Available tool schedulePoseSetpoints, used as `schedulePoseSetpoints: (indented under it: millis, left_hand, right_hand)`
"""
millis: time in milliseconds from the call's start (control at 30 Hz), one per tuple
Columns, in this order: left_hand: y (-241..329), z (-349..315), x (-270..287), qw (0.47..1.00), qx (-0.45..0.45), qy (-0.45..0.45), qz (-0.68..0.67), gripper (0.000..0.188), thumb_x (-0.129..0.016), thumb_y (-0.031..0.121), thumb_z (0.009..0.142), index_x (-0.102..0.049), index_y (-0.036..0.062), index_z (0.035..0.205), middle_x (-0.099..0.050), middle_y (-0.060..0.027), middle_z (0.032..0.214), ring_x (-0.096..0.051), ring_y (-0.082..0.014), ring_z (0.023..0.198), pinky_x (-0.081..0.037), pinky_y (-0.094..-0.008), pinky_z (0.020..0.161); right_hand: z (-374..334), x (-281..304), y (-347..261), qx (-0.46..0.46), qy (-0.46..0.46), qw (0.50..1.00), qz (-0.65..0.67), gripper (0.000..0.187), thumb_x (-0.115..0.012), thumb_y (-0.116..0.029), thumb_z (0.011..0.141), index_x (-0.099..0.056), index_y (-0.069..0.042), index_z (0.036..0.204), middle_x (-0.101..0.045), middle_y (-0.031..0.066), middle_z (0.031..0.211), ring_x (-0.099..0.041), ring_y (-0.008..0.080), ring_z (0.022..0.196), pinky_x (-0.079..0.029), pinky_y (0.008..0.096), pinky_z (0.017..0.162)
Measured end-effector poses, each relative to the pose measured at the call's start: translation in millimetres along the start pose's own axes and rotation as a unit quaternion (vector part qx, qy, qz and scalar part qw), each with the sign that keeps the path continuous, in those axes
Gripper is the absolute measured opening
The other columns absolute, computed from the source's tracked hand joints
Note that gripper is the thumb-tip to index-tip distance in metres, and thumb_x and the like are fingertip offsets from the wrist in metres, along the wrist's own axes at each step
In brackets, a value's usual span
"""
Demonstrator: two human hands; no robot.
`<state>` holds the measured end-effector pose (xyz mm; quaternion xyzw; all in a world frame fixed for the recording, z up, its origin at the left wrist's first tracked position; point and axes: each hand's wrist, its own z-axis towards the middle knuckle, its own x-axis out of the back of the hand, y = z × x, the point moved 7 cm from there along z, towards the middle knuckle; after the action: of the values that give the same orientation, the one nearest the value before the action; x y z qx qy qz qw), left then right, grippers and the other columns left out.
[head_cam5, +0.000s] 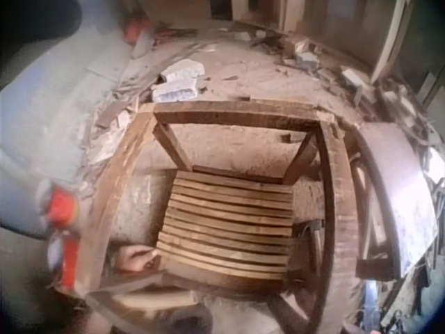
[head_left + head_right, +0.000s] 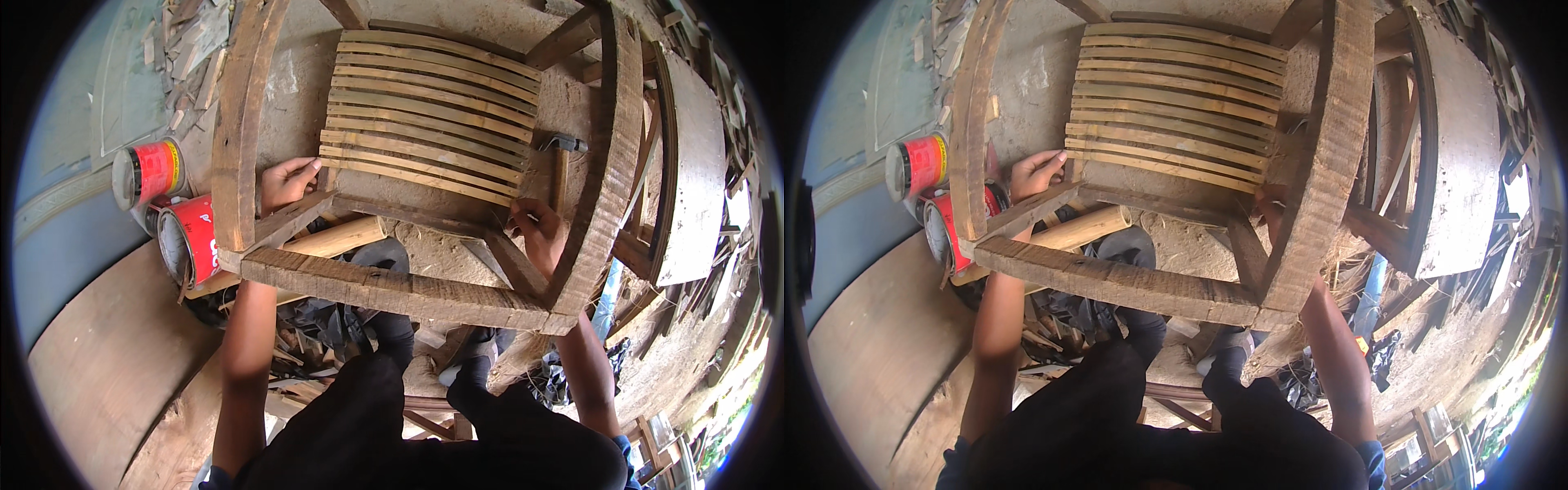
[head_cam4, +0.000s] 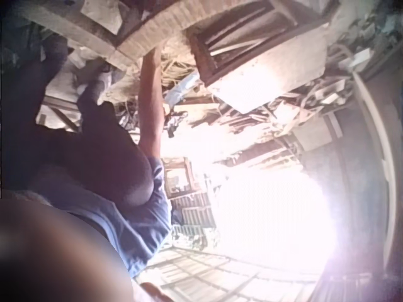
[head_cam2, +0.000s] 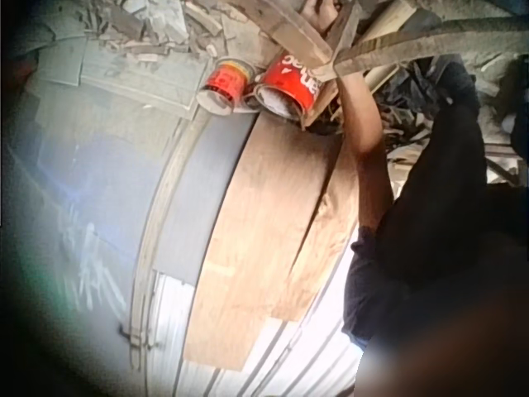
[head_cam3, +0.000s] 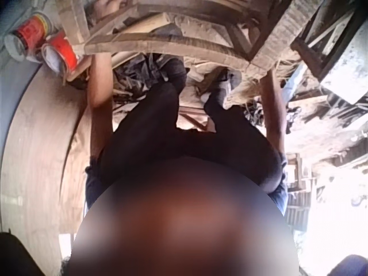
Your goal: The person sits on the floor and uses a knife to shave and shape thin wooden slats, then hammers them into the seat frame of a wooden chair. They repeatedly adjust the slats and tap them with a hammer to fit them into place.
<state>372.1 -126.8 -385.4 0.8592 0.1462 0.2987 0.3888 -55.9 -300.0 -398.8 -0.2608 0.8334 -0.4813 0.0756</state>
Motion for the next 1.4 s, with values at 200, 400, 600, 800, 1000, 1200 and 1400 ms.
schedulePoseSetpoints:
  millis: [200,400,600,800,1000,1200,1400]
  left_hand:
    - [2.3,-0.4,-0.2,1.000,0.006,-0.001,0.013,0.028,-0.078,0.025,0.095,-0.078,0.0001,0.107,-0.070,-0.0001,0.084,-0.061,-0.0081,0.071,-0.050,-0.0240,0.065]
    - [3.8,0.5,-0.8,1.000,0.008,-0.016,0.011,0.027,-0.077,0.025,0.095,-0.078,0.0007,0.106,-0.070,0.0001,0.085,-0.061,-0.0080,0.073,-0.050,-0.0248,0.065]
    - [0.1,0.7,-1.0,1.000,0.017,-0.014,-0.006,0.025,-0.077,0.025,0.095,-0.078,0.0014,0.105,-0.070,0.0006,0.084,-0.060,-0.0075,0.071,-0.050,-0.0242,0.066]
    - [-3.9,1.8,-1.3,1.000,0.005,-0.007,-0.014,0.024,-0.076,0.023,0.096,-0.077,0.0016,0.107,-0.071,0.0006,0.084,-0.060,-0.0066,0.070,-0.050,-0.0243,0.065]
    - [-6.4,2.0,-2.9,0.999,-0.001,-0.014,-0.044,0.023,-0.075,0.022,0.097,-0.077,0.0005,0.106,-0.071,0.0005,0.084,-0.060,-0.0065,0.070,-0.049,-0.0238,0.065]
    - [-7.7,2.7,-6.2,0.996,0.000,-0.029,-0.082,0.021,-0.073,0.020,0.098,-0.076,0.0001,0.106,-0.071,0.0006,0.084,-0.060,-0.0062,0.069,-0.048,-0.0233,0.065]
    - [-1.3,2.2,-6.4,0.995,0.025,-0.072,-0.061,0.020,-0.071,0.021,0.100,-0.075,0.0017,0.103,-0.070,0.0008,0.085,-0.061,-0.0067,0.070,-0.049,-0.0242,0.065]
  right_hand:
    - [1.6,2.3,3.9,0.002,0.007,1.000,-0.019,0.030,-0.067,-0.024,0.102,-0.068,0.004,0.112,-0.071,0.0083,0.083,-0.066,0.0132,0.075,-0.051,0.0278,0.068]
    - [6.4,3.6,5.4,-0.010,-0.026,1.000,-0.014,0.031,-0.068,-0.025,0.101,-0.067,0.004,0.112,-0.073,0.0091,0.084,-0.067,0.0132,0.075,-0.050,0.0281,0.068]
    - [7.5,3.9,1.6,0.010,-0.030,0.999,-0.029,0.028,-0.069,-0.024,0.101,-0.068,0.002,0.111,-0.073,0.0082,0.084,-0.068,0.0133,0.077,-0.049,0.0278,0.068]
    - [8.1,6.2,6.6,0.001,-0.022,1.000,-0.019,0.026,-0.070,-0.022,0.100,-0.069,0.002,0.110,-0.073,0.0083,0.090,-0.070,0.0141,0.080,-0.050,0.0283,0.067]
    - [9.0,7.0,7.0,0.001,-0.022,0.999,-0.039,0.026,-0.071,-0.020,0.099,-0.068,0.003,0.111,-0.072,0.0077,0.092,-0.072,0.0158,0.081,-0.050,0.0285,0.067]
    - [9.1,7.7,5.4,-0.004,-0.029,0.999,-0.030,0.026,-0.070,-0.020,0.100,-0.068,0.004,0.111,-0.071,0.0090,0.097,-0.072,0.0160,0.079,-0.050,0.0287,0.067]
    - [11.0,8.2,6.2,0.010,-0.006,0.999,-0.042,0.022,-0.071,-0.018,0.099,-0.067,0.002,0.107,-0.070,0.0086,0.095,-0.072,0.0164,0.078,-0.051,0.0279,0.063]
